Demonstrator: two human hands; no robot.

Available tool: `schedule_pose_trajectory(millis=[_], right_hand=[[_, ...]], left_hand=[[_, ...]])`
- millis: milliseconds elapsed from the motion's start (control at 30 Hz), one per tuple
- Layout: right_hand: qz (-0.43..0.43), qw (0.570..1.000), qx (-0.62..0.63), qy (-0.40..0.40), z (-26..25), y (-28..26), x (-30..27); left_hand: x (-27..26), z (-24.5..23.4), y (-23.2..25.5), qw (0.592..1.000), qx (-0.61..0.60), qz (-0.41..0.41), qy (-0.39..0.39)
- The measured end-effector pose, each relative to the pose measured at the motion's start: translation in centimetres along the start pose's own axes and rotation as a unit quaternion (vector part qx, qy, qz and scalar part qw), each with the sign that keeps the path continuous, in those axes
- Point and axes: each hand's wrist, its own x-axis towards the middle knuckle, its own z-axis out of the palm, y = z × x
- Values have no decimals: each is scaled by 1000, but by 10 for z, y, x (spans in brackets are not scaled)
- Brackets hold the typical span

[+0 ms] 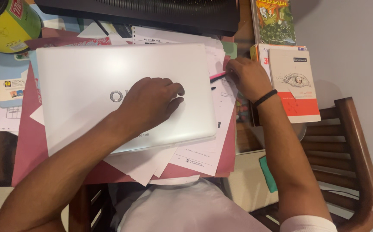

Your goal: The person organizes a cluttered desk by stacking books and papers, placing pens into a holder, and adjusting a computer monitor and tower. The person handles several books, a laptop, pens, and computer equipment to tidy the workspace.

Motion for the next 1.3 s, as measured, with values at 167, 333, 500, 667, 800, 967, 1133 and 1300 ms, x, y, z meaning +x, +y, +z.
schedule_pose_trajectory(millis=[167,333,500,667,800,967,1133,1300], right_hand=[[-57,998,-4,37,4,-2,-6],[-63,997,-36,29,1,10,-9],[-38,993,-61,95,-44,22,-25],[14,982,-104,158,-93,3,-47],[0,985,2,170,-89,-35,-44],[-46,977,119,174,-50,-83,-20],[-42,965,223,130,-17,-121,12],[-55,950,297,82,11,-124,38]], left_hand=[[2,10,1,1000,-5,30,7],[-3,11,1,1000,-13,20,0],[-7,6,-3,999,-4,-27,-34],[-4,6,-5,999,-32,-26,-10],[2,6,1,988,-143,-51,39],[0,3,-6,940,-293,-69,159],[-25,-8,-27,904,-359,-124,196],[-47,-12,-45,941,-223,-97,235]])
